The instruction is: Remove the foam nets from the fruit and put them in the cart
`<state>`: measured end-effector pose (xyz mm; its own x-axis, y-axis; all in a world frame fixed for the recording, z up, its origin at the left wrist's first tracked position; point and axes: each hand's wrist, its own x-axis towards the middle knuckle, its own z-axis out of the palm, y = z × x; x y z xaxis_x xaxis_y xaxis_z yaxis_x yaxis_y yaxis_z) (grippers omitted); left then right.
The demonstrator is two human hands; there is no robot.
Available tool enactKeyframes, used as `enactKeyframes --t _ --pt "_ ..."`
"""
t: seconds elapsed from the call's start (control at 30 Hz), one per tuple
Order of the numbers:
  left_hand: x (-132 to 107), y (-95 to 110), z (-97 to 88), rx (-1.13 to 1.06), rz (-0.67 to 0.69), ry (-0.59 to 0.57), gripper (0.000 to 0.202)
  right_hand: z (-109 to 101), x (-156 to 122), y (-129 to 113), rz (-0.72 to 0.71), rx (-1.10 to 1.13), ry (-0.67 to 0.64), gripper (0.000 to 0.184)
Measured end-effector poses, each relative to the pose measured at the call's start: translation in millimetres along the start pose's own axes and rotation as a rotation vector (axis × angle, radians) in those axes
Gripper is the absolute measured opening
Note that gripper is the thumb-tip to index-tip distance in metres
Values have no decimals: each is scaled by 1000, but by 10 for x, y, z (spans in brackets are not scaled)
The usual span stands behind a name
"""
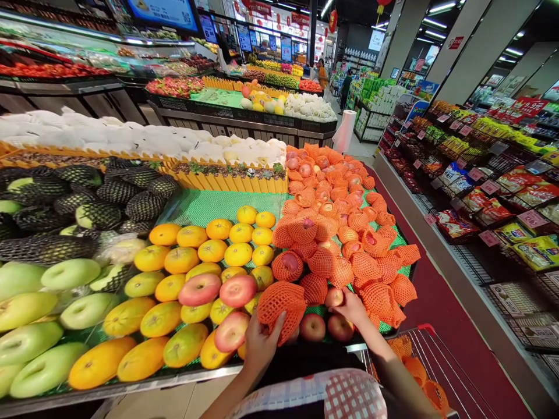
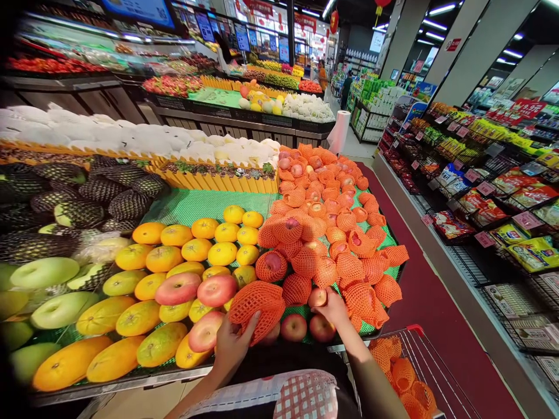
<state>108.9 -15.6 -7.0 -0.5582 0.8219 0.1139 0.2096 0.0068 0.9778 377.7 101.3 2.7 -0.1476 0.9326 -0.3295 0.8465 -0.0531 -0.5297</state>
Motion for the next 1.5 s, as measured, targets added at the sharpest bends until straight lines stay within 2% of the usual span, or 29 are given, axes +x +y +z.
enactKeyframes --t 0.27,0.43,0.5,0.6,0.67,0.7,0.77,0.83,0.87,1.03,1.13,1.2,1.33,1.5 --pt "0 26 1 5 37 -30 52 134 -106 -35 -2 -30 63 60" --pt "-7 18 -18 -16 23 -6 53 90 -125 -55 14 -112 91 60" --pt "-8 -16 -37 -20 16 4 55 62 -159 -94 2 -157 120 54" --pt "-10 -87 -69 -18 13 31 56 84 -233 -191 -116 -195 152 32" --pt "-13 -116 -81 -13 12 47 56 164 -251 -261 -245 -201 121 29" --pt "-15 -117 -83 -7 14 50 56 219 -241 -294 -306 -204 96 31" --pt "-18 -94 -75 10 32 48 56 339 -178 -352 -390 -212 55 50" --pt "-24 -49 -59 23 61 38 57 444 -73 -405 -418 -240 64 72" --pt "-29 -24 -51 26 73 31 58 485 -14 -431 -418 -272 91 78" --pt "-50 38 -52 25 94 42 58 583 198 -527 -430 -472 206 93" --pt "-44 26 -90 43 90 67 58 574 221 -505 -409 -425 205 100" --pt "-38 14 -114 63 85 75 57 516 209 -452 -449 -307 195 87" --pt "-42 11 -121 89 70 62 61 307 157 -334 -585 -86 164 48" --pt "-58 31 -84 73 76 54 60 175 82 -287 -658 48 145 31"
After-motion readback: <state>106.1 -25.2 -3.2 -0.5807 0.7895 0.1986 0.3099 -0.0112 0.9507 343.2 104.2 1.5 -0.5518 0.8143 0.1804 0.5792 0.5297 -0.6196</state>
